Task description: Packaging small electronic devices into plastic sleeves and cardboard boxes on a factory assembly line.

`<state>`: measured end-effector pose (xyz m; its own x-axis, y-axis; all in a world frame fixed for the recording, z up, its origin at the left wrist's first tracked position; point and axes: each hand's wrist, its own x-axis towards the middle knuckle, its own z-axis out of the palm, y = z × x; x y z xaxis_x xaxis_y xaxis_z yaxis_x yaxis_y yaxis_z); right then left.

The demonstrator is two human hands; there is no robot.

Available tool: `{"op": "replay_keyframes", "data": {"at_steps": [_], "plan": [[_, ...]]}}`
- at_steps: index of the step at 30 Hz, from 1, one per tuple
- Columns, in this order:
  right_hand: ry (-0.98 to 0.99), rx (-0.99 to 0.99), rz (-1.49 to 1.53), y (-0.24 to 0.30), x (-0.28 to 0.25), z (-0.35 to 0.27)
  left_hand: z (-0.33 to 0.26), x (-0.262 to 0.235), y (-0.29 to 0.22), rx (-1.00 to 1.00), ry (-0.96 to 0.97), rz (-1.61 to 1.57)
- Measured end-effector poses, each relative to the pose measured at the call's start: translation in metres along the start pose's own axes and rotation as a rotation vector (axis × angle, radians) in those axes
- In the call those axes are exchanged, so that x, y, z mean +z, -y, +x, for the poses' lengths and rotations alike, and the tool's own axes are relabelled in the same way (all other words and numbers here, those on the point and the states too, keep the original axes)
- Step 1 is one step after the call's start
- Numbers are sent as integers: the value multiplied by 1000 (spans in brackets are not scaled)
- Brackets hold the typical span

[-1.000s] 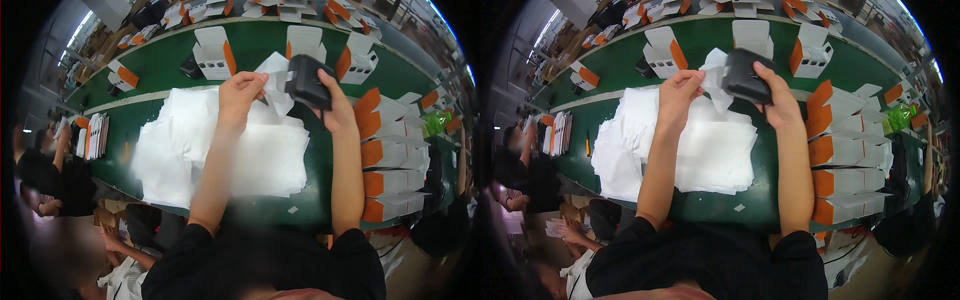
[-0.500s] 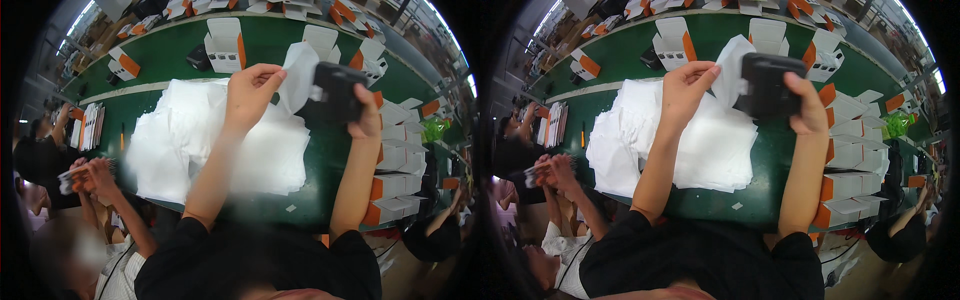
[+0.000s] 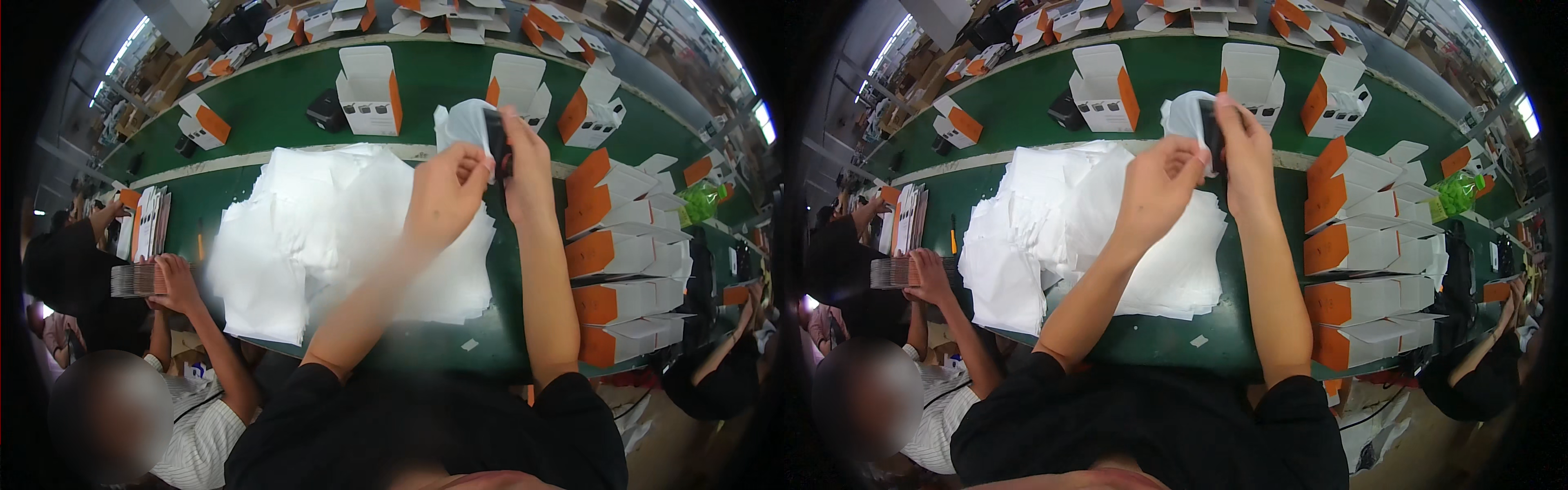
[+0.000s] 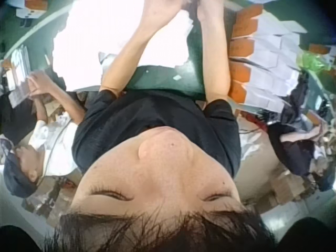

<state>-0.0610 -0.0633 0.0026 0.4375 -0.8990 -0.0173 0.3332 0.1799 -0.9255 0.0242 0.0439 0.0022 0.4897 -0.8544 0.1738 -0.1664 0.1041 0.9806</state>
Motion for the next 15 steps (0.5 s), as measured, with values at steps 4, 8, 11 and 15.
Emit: {"op": "replay_keyframes", "data": {"at_steps": [4,8,11,15], "plan": [[57,-183,138,18,-8,0,33,-14,-11,88,-96,-13],[215,-220,-486,27,-47,4,48,-16,-21,-87,-62,-342],[438,-18,-757,29,-39,-13,50,-14,-13,-138,14,-445],[302,-334,-805,2,-24,2,51,9,-36,-3,249,-282]]}}
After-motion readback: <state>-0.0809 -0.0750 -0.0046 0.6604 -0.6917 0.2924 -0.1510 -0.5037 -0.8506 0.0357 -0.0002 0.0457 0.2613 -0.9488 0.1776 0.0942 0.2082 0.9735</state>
